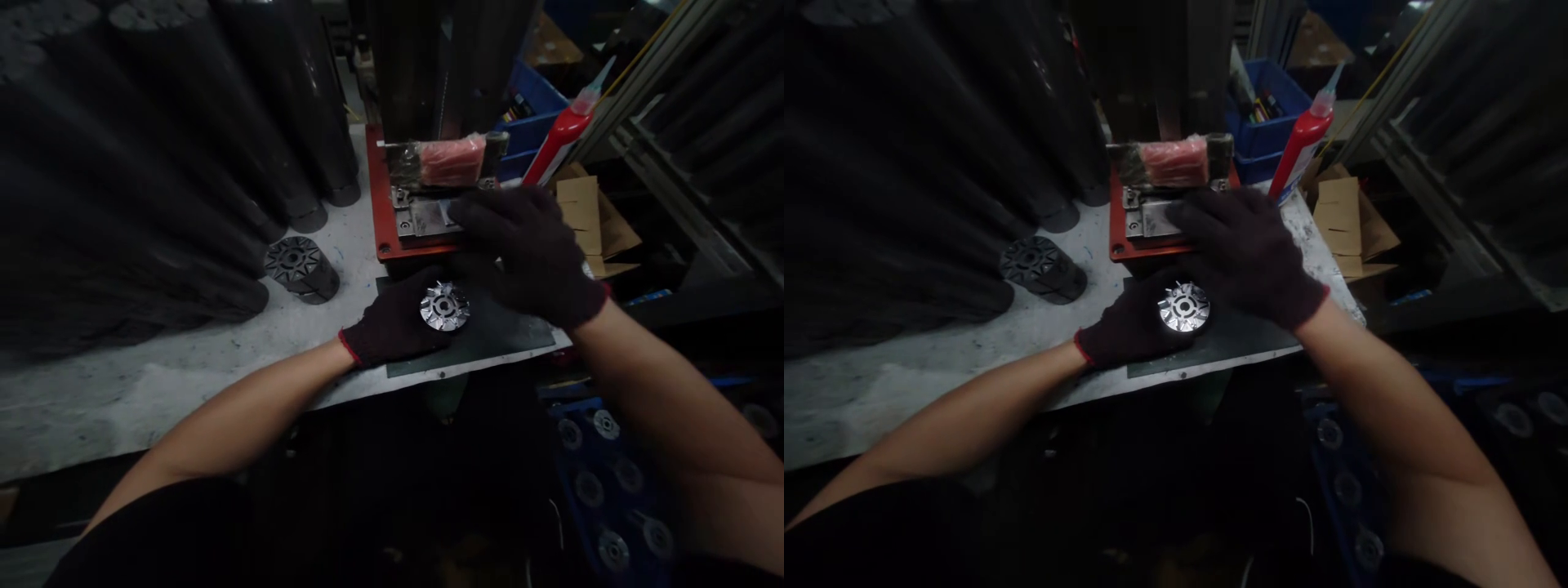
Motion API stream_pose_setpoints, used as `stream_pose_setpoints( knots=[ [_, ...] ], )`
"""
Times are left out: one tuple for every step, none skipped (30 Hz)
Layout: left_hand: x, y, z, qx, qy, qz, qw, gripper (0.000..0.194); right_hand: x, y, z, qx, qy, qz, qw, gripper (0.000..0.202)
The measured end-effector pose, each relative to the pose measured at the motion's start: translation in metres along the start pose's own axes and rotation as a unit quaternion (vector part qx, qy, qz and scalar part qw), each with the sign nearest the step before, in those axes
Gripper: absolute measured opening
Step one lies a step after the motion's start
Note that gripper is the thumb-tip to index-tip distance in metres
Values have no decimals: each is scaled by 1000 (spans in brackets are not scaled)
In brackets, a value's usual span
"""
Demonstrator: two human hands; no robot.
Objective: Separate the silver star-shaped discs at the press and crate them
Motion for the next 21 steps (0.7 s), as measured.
stream_pose_setpoints(
  knots=[
    [0,0,1,-3,5,4,1000,113,12,0,11,-13,2,-23,1000,46],
    [0,-1,2,-3,16,10,1000,118,21,-2,21,-13,3,-51,999,45],
    [0,-2,3,2,30,16,999,123,28,-5,28,-3,7,-71,997,44],
    [0,-4,5,8,41,23,999,126,30,-8,31,11,11,-77,997,41],
    [1,-5,5,15,48,31,998,126,30,-10,30,25,5,-60,998,38],
    [1,-6,6,22,49,38,998,123,25,-13,24,36,-21,-13,999,36],
    [1,-7,6,28,49,44,997,119,17,-15,15,45,-73,58,995,36],
    [1,-7,6,34,49,48,997,116,6,-17,4,54,-143,134,979,40],
    [1,-7,5,38,50,48,997,114,-7,-20,-9,61,-217,195,955,41],
    [1,-7,4,42,51,45,997,113,-21,-23,-22,65,-289,240,924,40],
    [1,-6,2,46,52,41,997,113,-34,-28,-33,70,-324,235,914,31],
    [1,-5,1,49,52,37,997,112,-46,-34,-42,73,-347,223,908,23],
    [1,-4,-1,53,49,34,997,112,-57,-40,-48,76,-356,203,909,16],
    [2,-3,-2,58,45,33,997,111,-67,-46,-51,79,-357,188,911,13],
    [2,-3,-3,63,41,34,997,110,-74,-51,-52,81,-362,185,910,13],
    [2,-3,-4,66,39,36,996,110,-80,-55,-51,84,-369,184,907,16],
    [2,-3,-4,68,39,36,996,111,-83,-58,-50,83,-375,186,904,18],
    [2,-3,-4,70,42,35,996,111,-85,-59,-48,82,-380,189,902,19],
    [2,-3,-4,70,47,33,996,112,-85,-58,-47,88,-383,189,900,18],
    [2,-3,-3,69,51,31,996,112,-83,-57,-46,103,-386,188,897,16],
    [2,-4,-3,68,54,30,996,113,-81,-55,-46,125,-389,187,893,17]
  ],
)
Point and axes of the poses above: each hand's wrist, its own x-axis towards the middle knuckle, its own y-axis out of the back of the hand, z = x × y, the point moved 1 cm from there along x, towards the middle knuckle, and after that the axes turned 14 degrees about y, right-handed, at the moved point
